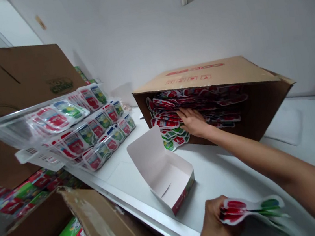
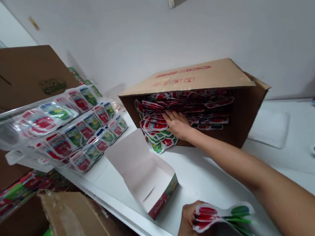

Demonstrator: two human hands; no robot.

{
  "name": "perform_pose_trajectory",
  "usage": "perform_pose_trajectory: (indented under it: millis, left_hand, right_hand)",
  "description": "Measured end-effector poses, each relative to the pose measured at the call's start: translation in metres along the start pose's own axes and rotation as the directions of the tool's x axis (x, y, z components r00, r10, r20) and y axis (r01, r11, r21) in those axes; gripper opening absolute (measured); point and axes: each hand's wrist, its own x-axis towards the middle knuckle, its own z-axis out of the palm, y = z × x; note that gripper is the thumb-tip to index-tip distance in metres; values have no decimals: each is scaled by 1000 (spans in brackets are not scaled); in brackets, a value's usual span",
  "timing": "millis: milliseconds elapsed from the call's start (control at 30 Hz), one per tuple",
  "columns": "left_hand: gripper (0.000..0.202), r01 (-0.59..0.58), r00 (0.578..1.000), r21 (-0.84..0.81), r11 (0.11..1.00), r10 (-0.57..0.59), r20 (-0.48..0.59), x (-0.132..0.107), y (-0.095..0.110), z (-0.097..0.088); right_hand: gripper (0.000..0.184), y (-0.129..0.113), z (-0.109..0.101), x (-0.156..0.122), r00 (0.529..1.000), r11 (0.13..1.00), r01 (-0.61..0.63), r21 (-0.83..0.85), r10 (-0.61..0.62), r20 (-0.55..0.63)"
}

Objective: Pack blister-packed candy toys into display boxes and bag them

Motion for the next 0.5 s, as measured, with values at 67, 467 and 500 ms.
perform_pose_trajectory:
  millis: [67,467,500]
  left_hand:
    - [8,-17,1000,-14,1000,17,-19,2,-2,1]
    - [11,0,1000,-17,1000,0,-26,0,-7,-2]
    - [12,2,1000,-3,1000,-2,-22,0,-5,-3]
  right_hand:
    - [64,-8,14,33,1000,999,10,-47,-10,-3]
    - [50,71,32,-53,967,986,137,-96,-113,228]
    - [49,82,31,-74,962,986,135,-97,-107,251]
